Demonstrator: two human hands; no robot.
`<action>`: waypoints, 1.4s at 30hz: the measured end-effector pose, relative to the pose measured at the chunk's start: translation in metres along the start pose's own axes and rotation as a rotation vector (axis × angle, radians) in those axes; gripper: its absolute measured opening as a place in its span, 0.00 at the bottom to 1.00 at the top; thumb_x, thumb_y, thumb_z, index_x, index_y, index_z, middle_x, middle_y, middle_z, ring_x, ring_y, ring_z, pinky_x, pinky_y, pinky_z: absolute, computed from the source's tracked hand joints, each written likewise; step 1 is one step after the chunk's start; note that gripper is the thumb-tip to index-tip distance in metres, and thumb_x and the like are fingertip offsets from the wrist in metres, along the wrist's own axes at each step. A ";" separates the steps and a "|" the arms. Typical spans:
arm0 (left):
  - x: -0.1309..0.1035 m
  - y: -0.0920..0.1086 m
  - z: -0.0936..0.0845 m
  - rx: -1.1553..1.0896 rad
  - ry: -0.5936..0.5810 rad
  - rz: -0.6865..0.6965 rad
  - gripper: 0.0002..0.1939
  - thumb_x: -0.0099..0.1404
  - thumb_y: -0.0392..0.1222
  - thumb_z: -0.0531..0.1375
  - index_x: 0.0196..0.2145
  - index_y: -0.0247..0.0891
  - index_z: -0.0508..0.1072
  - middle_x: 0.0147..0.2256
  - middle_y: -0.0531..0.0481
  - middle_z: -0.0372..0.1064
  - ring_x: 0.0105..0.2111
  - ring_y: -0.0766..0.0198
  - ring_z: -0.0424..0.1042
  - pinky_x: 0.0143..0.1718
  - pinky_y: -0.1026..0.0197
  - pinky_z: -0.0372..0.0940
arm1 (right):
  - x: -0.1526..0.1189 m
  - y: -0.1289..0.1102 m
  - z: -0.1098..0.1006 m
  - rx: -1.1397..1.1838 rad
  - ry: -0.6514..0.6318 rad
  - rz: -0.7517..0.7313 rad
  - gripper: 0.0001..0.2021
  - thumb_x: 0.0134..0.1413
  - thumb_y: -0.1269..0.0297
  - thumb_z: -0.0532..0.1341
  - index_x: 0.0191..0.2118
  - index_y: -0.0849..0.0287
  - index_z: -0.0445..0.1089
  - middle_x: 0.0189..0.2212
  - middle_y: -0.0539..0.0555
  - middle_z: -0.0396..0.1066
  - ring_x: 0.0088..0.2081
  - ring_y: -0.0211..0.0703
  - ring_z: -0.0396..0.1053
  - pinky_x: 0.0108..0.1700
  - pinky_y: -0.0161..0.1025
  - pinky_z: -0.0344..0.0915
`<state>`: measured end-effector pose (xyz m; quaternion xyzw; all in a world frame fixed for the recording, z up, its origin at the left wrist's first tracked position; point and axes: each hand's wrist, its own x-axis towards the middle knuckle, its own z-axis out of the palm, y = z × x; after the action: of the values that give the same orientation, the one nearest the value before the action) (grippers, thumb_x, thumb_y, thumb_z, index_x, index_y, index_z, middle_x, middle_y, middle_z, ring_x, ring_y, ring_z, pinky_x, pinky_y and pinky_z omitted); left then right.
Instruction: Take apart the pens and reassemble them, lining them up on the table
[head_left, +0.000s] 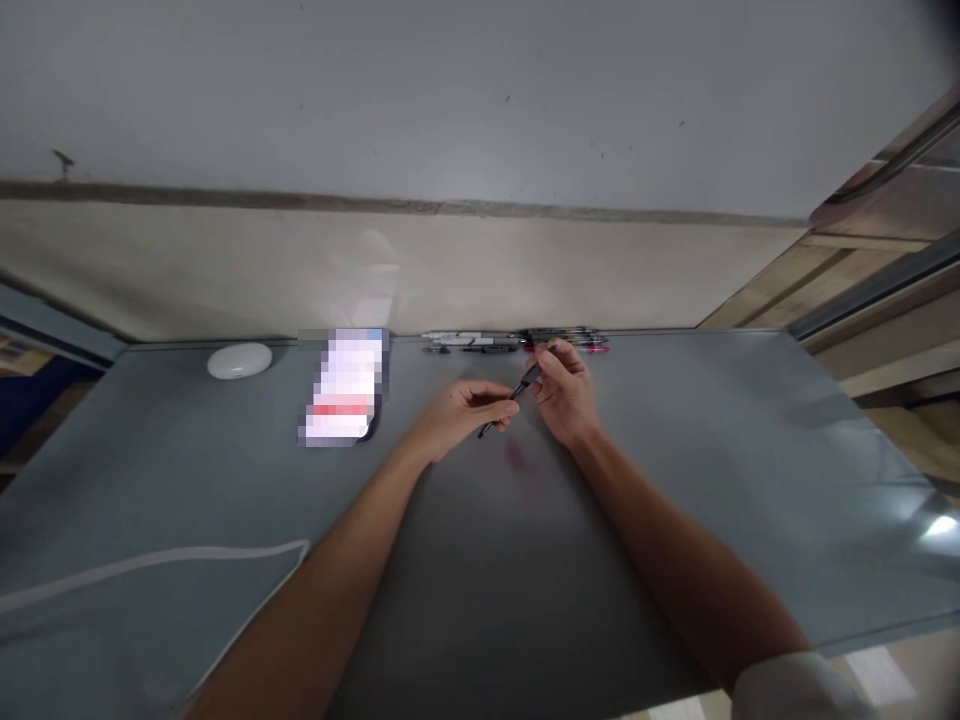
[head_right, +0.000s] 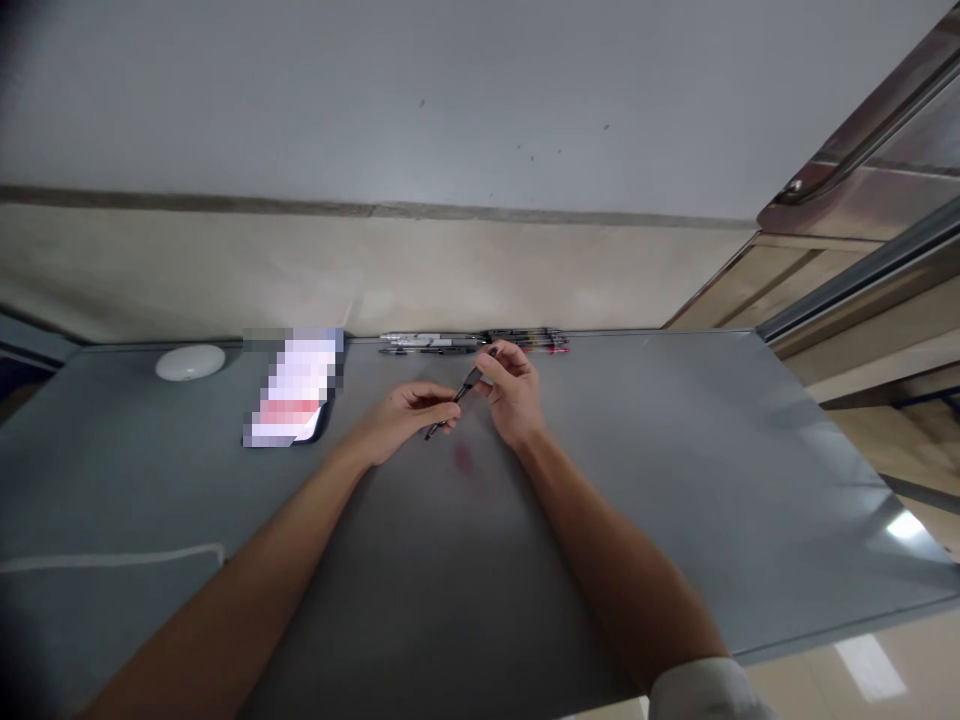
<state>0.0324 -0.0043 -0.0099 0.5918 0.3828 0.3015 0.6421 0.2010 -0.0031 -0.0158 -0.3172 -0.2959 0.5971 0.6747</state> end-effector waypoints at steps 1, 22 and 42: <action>0.000 0.000 0.000 0.004 0.007 -0.002 0.12 0.58 0.46 0.66 0.36 0.36 0.77 0.28 0.51 0.72 0.28 0.68 0.69 0.32 0.64 0.62 | 0.000 0.000 0.000 0.004 0.000 0.006 0.11 0.40 0.66 0.70 0.29 0.52 0.68 0.28 0.41 0.67 0.28 0.28 0.67 0.26 0.26 0.67; -0.003 0.009 -0.001 0.002 -0.128 0.017 0.12 0.62 0.45 0.61 0.28 0.34 0.75 0.26 0.50 0.71 0.26 0.68 0.68 0.32 0.64 0.63 | -0.003 -0.002 0.002 -0.016 -0.086 0.033 0.08 0.43 0.63 0.69 0.30 0.53 0.71 0.29 0.45 0.68 0.29 0.32 0.68 0.28 0.30 0.70; -0.005 0.004 0.002 0.024 0.010 0.026 0.10 0.60 0.45 0.63 0.32 0.35 0.76 0.27 0.51 0.72 0.26 0.68 0.70 0.32 0.63 0.63 | -0.001 0.002 0.002 -0.076 0.017 0.029 0.10 0.40 0.62 0.71 0.32 0.51 0.74 0.30 0.45 0.73 0.31 0.34 0.71 0.32 0.33 0.72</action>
<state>0.0316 -0.0087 -0.0051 0.6030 0.3818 0.3082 0.6290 0.1986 -0.0037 -0.0160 -0.3523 -0.3079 0.5925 0.6558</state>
